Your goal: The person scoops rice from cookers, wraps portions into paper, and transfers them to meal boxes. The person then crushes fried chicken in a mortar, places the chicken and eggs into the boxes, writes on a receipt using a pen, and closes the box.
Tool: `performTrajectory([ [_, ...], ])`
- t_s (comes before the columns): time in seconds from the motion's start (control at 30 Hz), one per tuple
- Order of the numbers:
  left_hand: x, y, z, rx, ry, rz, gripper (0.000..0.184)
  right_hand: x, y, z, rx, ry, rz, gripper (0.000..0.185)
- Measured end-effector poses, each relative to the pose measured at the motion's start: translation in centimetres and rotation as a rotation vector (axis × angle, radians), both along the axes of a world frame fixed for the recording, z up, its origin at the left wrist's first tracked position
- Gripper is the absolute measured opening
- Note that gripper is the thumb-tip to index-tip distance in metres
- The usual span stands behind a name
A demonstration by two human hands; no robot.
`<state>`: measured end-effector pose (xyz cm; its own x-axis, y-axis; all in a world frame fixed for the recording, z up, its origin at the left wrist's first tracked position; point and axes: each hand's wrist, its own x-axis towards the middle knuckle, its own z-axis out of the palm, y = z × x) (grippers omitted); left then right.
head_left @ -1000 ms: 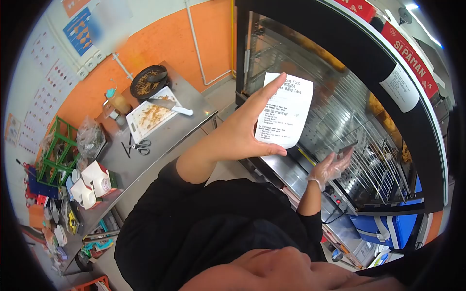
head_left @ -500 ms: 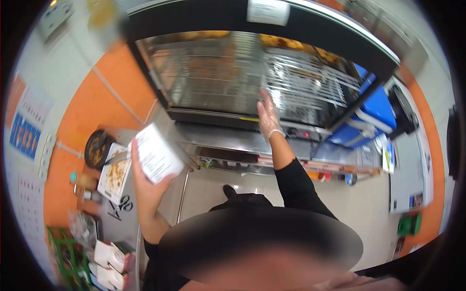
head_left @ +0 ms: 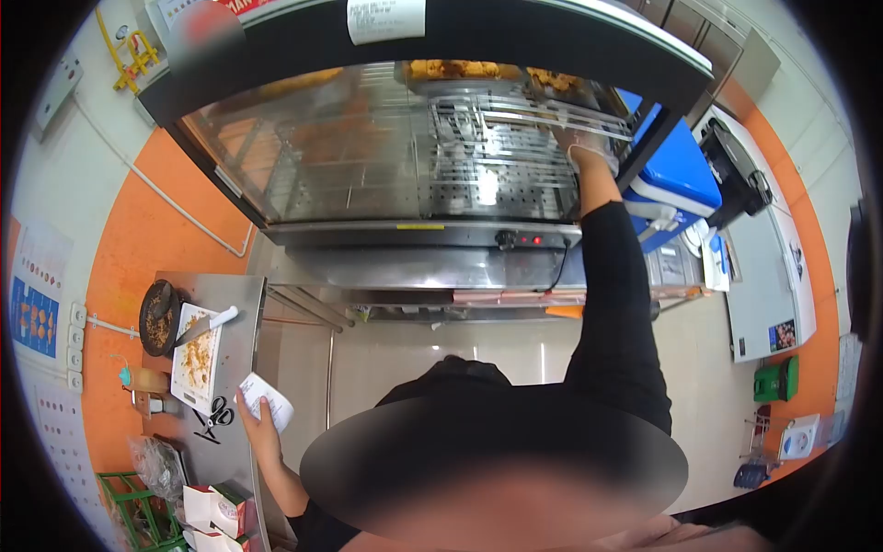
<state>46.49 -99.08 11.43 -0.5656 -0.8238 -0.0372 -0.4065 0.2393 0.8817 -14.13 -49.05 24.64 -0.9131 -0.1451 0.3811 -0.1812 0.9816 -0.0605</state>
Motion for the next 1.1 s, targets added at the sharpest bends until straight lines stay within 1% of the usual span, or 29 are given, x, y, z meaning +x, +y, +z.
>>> performTrajectory([
  [0.03, -2.0, 0.7, 0.7, -0.058, -0.015, -0.031, 0.064, -1.6, 0.1, 0.8, 0.038, -0.047, 0.031, 0.066],
  [0.1, -5.6, 1.6, 0.8, -0.036, 0.043, -0.035, 0.064, -4.6, -0.1, 1.3, 0.126, -0.123, 0.054, 0.065],
  [0.2, -10.6, 5.2, 2.4, -0.015, 0.097, -0.135, 0.068, -7.7, -0.6, 0.8, 0.168, -0.167, 0.045, 0.064],
  [0.23, -11.8, 6.0, 2.5, -0.044, 0.084, -0.169, 0.068, -8.4, -0.7, 0.8, 0.174, -0.169, 0.043, 0.064],
  [0.3, -13.5, 7.2, 1.6, -0.022, 0.120, -0.206, 0.058, -9.7, -0.9, 0.8, 0.179, -0.162, 0.045, 0.063],
  [0.37, -15.0, 8.0, 1.3, 0.158, 0.122, -0.274, 0.040, -10.2, -0.7, 0.5, 0.171, -0.156, 0.039, 0.063],
  [0.4, -16.1, 8.3, 1.4, 0.172, 0.081, -0.309, 0.028, -10.5, -0.8, 0.5, 0.166, -0.142, 0.037, 0.062],
  [0.43, -17.2, 8.7, 2.0, 0.177, 0.080, -0.303, 0.028, -10.6, -0.9, 0.5, 0.158, -0.130, 0.037, 0.062],
  [0.5, -19.7, 9.3, 3.5, 0.142, -0.283, -0.469, 0.027, -10.5, -0.9, 0.7, 0.134, -0.095, 0.037, 0.061],
  [0.57, -22.7, 10.4, 4.1, 0.111, -0.275, -0.502, 0.028, -10.2, -1.0, 0.8, 0.109, -0.055, 0.037, 0.061],
  [0.63, -25.8, 11.9, 5.0, -0.148, -0.013, -0.632, 0.031, -9.5, -1.0, 0.9, 0.079, -0.017, 0.035, 0.060],
  [0.7, -28.6, 13.2, 6.4, -0.160, -0.059, -0.629, 0.042, -8.4, -1.3, 1.1, 0.053, 0.025, 0.040, 0.059],
  [0.73, -29.8, 13.9, 6.9, -0.159, -0.050, -0.629, 0.042, -7.7, -1.6, 1.3, 0.040, 0.047, 0.043, 0.059],
  [0.8, -32.0, 15.4, 7.9, -0.202, -0.056, -0.627, 0.061, -5.5, -2.2, 1.5, 0.012, 0.081, 0.057, 0.059],
  [0.83, -33.0, 15.9, 8.4, -0.210, -0.056, -0.636, 0.061, -4.2, -2.6, 1.6, -0.007, 0.100, 0.063, 0.058],
  [0.9, -34.7, 17.2, 8.7, -0.146, -0.020, -0.629, 0.073, -1.3, -3.2, 1.4, -0.036, 0.117, 0.085, 0.058],
  [0.93, -35.6, 17.8, 8.6, -0.148, 0.048, -0.639, 0.077, 0.4, -3.4, 1.2, -0.035, 0.100, 0.101, 0.057],
  [0.97, -36.5, 18.1, 8.1, -0.148, 0.043, -0.652, 0.077, 1.8, -3.5, 0.8, -0.022, 0.083, 0.110, 0.057],
  [1.0, -37.5, 18.3, 7.4, -0.224, 0.102, -0.617, 0.077, 3.3, -3.2, 0.5, 0.055, 0.033, 0.134, 0.055],
  [1.03, -38.6, 18.6, 6.7, -0.299, 0.163, -0.580, 0.076, 3.8, -3.5, -0.3, -0.062, 0.130, 0.136, 0.055],
  [1.07, -39.5, 19.1, 6.2, -0.330, 0.196, -0.535, 0.075, 6.1, -3.6, 1.1, -0.034, 0.051, 0.136, 0.054],
  [1.1, -40.1, 19.5, 6.2, -0.329, 0.196, -0.549, 0.075, 8.6, -3.5, 2.3, -0.008, -0.029, 0.136, 0.053],
])
